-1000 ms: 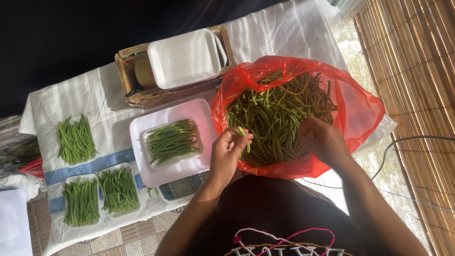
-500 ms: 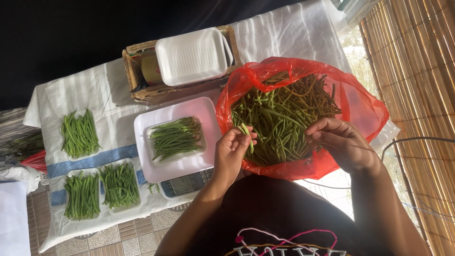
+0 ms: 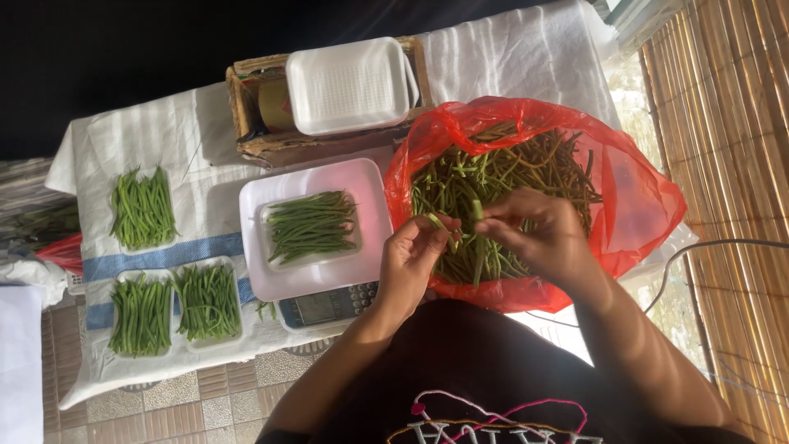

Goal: Sorting and weighing green beans from a large plastic bag into individual trays using a digital scale.

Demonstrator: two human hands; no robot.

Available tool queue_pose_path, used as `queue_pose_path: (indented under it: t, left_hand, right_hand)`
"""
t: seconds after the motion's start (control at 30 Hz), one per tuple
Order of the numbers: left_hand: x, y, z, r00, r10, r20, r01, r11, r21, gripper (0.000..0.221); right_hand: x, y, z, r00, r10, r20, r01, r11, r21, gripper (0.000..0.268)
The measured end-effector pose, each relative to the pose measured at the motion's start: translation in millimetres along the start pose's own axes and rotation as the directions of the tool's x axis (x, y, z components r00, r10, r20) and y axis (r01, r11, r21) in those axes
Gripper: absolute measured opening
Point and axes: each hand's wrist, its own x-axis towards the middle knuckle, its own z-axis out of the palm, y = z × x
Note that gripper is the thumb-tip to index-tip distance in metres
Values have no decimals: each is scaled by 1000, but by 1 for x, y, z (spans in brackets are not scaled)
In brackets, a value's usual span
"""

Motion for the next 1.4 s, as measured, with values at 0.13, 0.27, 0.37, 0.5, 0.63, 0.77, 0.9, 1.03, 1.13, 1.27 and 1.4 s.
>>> queue_pose_path:
  t: [0.13,0.27,0.37,0.5,0.63,0.77,0.9,1.03,1.13,1.27,1.4]
  left_hand:
    - [-2,-13,-6,997,-4,-71,2,1000,-24,11]
    - [3,-35,-19,969,-56,-242,60,998,6,19]
    - [-7,-12,-21,944,-23,-330,30,999,15,15]
    - [-16,-16,-41,866,93,-491,-104,995,5,9]
    - [-22,-40,-89,807,92,-584,-177,980,-91,12]
    - [-46,-66,-118,786,-64,-615,-106,966,-235,24]
    - [-66,-95,-151,730,-286,-621,17,915,-403,34]
    - [-72,-68,-166,670,-364,-646,118,913,-392,52]
    - [-63,-67,-189,671,-304,-677,158,950,-269,52]
    - [-52,-68,-215,631,-103,-769,226,973,55,37]
    - [-53,-58,-226,627,139,-766,511,669,540,25]
  right_hand:
    - [18,9,30,990,-129,58,136,982,-129,11]
    - [29,29,59,985,-146,88,155,983,-96,16]
    - [30,33,85,988,-45,146,36,997,67,18]
    - [31,7,121,899,227,374,-342,898,276,41]
    - [32,29,150,789,278,548,-494,818,296,37]
    - [34,83,190,709,196,677,-296,954,34,29]
    - [33,71,228,788,148,598,75,940,-332,24]
    - [39,104,270,795,-234,560,509,759,-406,16]
    - [51,113,290,640,-549,537,768,445,-461,18]
    - [54,101,299,396,-756,521,838,65,-543,21]
    - [55,102,302,304,-802,514,826,-47,-562,14]
